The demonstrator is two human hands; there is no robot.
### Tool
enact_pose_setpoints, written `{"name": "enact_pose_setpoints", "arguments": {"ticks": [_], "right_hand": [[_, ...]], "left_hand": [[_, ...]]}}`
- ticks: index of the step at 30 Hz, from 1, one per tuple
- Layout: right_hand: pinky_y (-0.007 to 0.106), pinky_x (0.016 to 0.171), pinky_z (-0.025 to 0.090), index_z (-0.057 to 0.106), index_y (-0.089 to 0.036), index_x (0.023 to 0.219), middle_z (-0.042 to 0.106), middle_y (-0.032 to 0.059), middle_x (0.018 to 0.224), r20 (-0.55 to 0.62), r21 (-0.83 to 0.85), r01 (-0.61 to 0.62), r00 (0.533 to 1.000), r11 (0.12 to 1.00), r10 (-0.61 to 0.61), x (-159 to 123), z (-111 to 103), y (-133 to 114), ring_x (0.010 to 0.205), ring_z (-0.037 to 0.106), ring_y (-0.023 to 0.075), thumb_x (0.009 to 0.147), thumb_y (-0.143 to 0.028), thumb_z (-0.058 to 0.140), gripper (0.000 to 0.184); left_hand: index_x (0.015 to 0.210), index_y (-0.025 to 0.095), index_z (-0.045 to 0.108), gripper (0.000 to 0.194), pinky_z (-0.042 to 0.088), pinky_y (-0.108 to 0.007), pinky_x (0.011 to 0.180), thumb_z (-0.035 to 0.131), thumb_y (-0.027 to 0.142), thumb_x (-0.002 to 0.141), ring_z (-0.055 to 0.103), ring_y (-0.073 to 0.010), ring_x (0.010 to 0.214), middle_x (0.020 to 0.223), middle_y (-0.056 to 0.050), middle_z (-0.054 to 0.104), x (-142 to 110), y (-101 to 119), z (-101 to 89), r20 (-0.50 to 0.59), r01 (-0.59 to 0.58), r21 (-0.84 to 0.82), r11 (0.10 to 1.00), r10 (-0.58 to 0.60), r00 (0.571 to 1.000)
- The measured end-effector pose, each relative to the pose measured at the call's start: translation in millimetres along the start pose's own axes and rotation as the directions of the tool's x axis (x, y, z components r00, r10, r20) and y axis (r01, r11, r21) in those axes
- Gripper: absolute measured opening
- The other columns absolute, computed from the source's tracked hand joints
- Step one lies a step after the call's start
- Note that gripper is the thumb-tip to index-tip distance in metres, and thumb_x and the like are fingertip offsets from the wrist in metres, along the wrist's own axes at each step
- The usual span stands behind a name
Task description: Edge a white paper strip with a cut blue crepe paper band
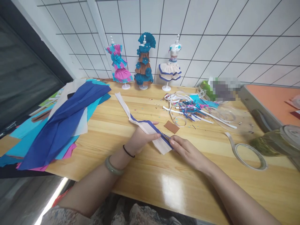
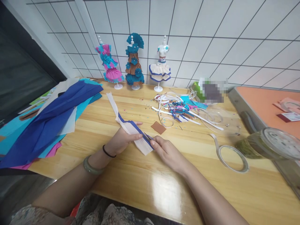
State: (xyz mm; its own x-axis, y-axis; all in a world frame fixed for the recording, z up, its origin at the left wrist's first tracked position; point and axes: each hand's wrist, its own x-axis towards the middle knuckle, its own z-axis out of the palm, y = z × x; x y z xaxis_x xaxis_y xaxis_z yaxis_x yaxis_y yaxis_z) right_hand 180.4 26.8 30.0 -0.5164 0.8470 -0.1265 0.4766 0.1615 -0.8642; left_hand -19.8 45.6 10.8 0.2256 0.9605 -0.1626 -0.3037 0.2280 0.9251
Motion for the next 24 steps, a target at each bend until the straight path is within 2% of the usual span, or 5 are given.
{"name": "enact_pose_setpoints", "arguments": {"ticks": [11, 24], "right_hand": [[0.026, 0.062, 0.035, 0.046, -0.021, 0.08, 0.048, 0.0, 0.07, 0.009, -0.04, 0.045, 0.999, 0.998, -0.044, -0.7, 4.5, -1.5, 0.064, 0.043, 0.0137, 0.091, -0.048, 0.029, 0.034], [0.026, 0.059, 0.033, 0.044, -0.021, 0.076, 0.048, -0.0002, 0.067, -0.024, -0.055, 0.026, 0.999, 0.998, -0.027, -0.9, 6.0, -2.2, 0.062, 0.044, 0.0142, 0.091, -0.051, 0.027, 0.037]], "left_hand": [[0.113, 0.017, 0.053, 0.059, 0.045, -0.033, 0.081, 0.078, 0.025, 0.06, 0.061, -0.0174, 0.083, 0.09, -0.004, 0.065, -1.2, 1.9, 0.3, 0.054, 0.019, 0.019, 1.0, -0.02, 0.998], [0.108, 0.018, 0.057, 0.055, 0.046, -0.032, 0.08, 0.079, 0.025, 0.058, 0.061, -0.0172, 0.082, 0.088, -0.003, 0.066, -0.8, 1.1, 1.3, 0.032, 0.011, 0.025, 1.0, -0.012, 0.999]]}}
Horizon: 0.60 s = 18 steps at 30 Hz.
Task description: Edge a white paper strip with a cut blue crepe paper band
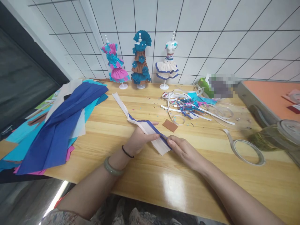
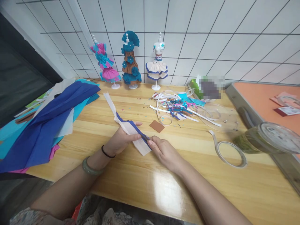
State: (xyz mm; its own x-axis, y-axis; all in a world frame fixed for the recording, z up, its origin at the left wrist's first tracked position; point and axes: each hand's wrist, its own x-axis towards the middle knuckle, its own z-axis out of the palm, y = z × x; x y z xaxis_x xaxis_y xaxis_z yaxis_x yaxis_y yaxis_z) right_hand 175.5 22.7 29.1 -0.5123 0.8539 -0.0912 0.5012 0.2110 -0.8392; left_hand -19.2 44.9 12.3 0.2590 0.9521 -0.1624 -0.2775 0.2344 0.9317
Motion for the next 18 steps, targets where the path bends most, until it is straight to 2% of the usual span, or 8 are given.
{"name": "enact_pose_setpoints", "arguments": {"ticks": [9, 18], "right_hand": [[0.026, 0.058, 0.032, 0.043, -0.021, 0.073, 0.048, -0.0012, 0.065, -0.034, -0.009, 0.014, 0.999, 1.0, -0.014, 0.5, 2.8, 3.8, 0.06, 0.043, 0.0131, 0.092, -0.048, 0.027, 0.037], [0.026, 0.058, 0.032, 0.04, -0.021, 0.072, 0.044, -0.0018, 0.064, -0.015, -0.032, 0.005, 1.0, 0.999, -0.005, 1.3, 2.1, 3.6, 0.06, 0.042, 0.0126, 0.093, -0.047, 0.025, 0.037]], "left_hand": [[0.106, 0.018, 0.057, 0.053, 0.046, -0.033, 0.081, 0.079, 0.023, 0.058, 0.06, -0.0169, 0.082, 0.088, -0.003, 0.065, 0.1, -0.6, 0.8, -0.006, 0.003, -0.011, 1.0, -0.003, 1.0], [0.103, 0.017, 0.058, 0.051, 0.045, -0.031, 0.082, 0.079, 0.02, 0.057, 0.06, -0.0156, 0.083, 0.088, -0.002, 0.065, 0.5, 0.5, 1.6, -0.004, 0.015, -0.056, 0.998, -0.015, 1.0]]}}
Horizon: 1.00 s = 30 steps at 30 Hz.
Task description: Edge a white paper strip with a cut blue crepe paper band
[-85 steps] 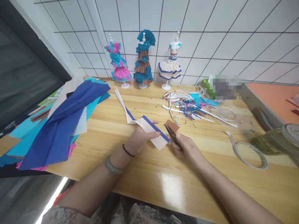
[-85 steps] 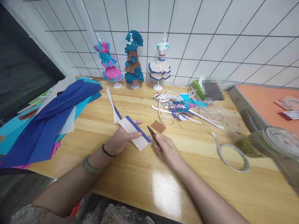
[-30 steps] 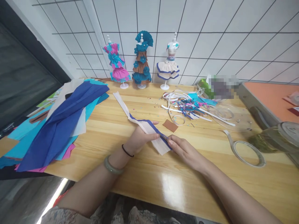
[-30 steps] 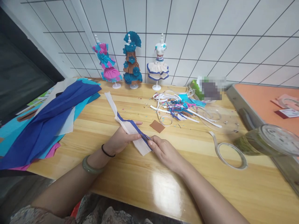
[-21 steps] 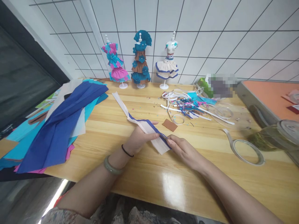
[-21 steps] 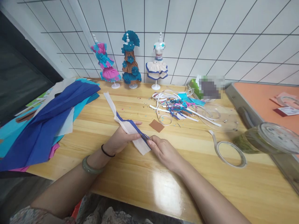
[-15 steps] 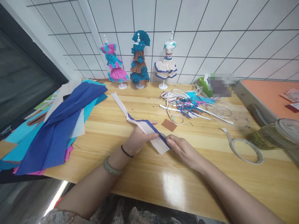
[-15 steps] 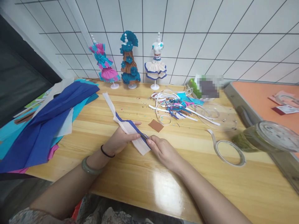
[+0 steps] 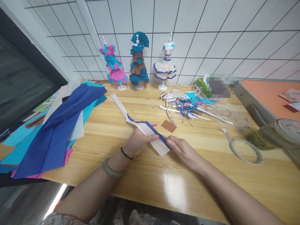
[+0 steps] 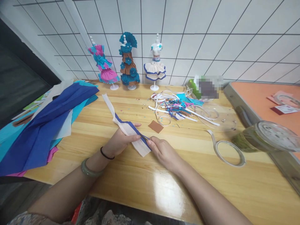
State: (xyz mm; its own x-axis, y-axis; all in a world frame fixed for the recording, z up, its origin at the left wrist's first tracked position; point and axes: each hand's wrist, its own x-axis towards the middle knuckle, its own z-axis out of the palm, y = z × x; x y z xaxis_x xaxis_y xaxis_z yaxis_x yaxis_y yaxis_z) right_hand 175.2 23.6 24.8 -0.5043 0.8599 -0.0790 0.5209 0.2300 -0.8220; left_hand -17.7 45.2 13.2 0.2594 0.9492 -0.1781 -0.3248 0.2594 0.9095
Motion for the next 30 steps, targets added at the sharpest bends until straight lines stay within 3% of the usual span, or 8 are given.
{"name": "enact_pose_setpoints", "arguments": {"ticks": [30], "right_hand": [[0.026, 0.06, 0.033, 0.041, -0.021, 0.074, 0.046, -0.001, 0.066, 0.025, -0.02, 0.01, 1.0, 1.0, -0.009, -0.2, -1.4, -1.3, 0.062, 0.044, 0.0133, 0.092, -0.048, 0.025, 0.037]], "left_hand": [[0.111, 0.016, 0.054, 0.059, 0.046, -0.031, 0.08, 0.078, 0.022, 0.058, 0.06, -0.0162, 0.082, 0.09, -0.004, 0.065, 1.1, 0.4, -2.8, 0.04, 0.004, 0.03, 1.0, -0.006, 0.999]]}}
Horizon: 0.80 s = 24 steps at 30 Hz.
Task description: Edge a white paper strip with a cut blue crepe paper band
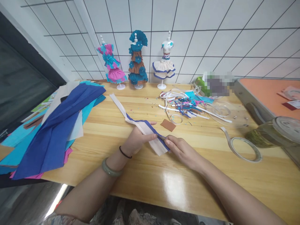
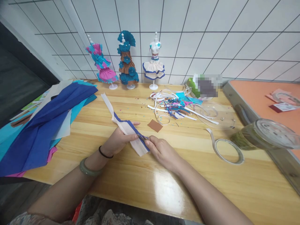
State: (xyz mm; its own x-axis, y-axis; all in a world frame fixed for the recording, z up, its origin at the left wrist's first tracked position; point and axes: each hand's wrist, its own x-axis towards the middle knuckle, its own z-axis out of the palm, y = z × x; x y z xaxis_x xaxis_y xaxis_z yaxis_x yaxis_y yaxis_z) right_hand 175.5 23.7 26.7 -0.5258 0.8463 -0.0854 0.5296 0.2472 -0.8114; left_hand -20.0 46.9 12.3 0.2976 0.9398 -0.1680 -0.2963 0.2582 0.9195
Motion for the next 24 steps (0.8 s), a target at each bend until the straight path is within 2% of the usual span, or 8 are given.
{"name": "enact_pose_setpoints", "arguments": {"ticks": [7, 12, 24], "right_hand": [[0.026, 0.06, 0.033, 0.04, -0.02, 0.072, 0.043, -0.0021, 0.065, 0.007, 0.091, -0.006, 1.0, 0.996, 0.006, -0.3, 0.6, -0.2, 0.061, 0.042, 0.0122, 0.093, -0.048, 0.025, 0.038], [0.026, 0.061, 0.033, 0.042, -0.02, 0.073, 0.046, -0.0017, 0.066, 0.003, 0.088, 0.008, 1.0, 0.996, -0.009, 0.0, 3.1, -1.3, 0.062, 0.044, 0.0122, 0.093, -0.048, 0.025, 0.038], [0.026, 0.057, 0.034, 0.041, -0.02, 0.072, 0.046, -0.0013, 0.064, -0.044, 0.044, -0.005, 0.999, 0.999, 0.007, 0.2, 5.7, -0.8, 0.059, 0.042, 0.0121, 0.093, -0.047, 0.024, 0.038]], "left_hand": [[0.111, 0.018, 0.055, 0.058, 0.046, -0.032, 0.08, 0.079, 0.022, 0.058, 0.061, -0.0168, 0.082, 0.088, -0.003, 0.065, -0.6, 2.3, 0.6, -0.009, 0.018, 0.004, 1.0, -0.018, 1.0], [0.112, 0.017, 0.055, 0.058, 0.045, -0.033, 0.083, 0.078, 0.022, 0.059, 0.061, -0.017, 0.084, 0.09, -0.004, 0.067, -0.7, -1.3, 2.2, 0.022, 0.029, 0.017, 0.999, -0.03, 0.999], [0.109, 0.017, 0.057, 0.057, 0.045, -0.033, 0.081, 0.079, 0.021, 0.057, 0.061, -0.019, 0.084, 0.089, -0.004, 0.068, -1.4, -3.0, 6.8, 0.006, 0.014, 0.008, 1.0, -0.014, 1.0]]}}
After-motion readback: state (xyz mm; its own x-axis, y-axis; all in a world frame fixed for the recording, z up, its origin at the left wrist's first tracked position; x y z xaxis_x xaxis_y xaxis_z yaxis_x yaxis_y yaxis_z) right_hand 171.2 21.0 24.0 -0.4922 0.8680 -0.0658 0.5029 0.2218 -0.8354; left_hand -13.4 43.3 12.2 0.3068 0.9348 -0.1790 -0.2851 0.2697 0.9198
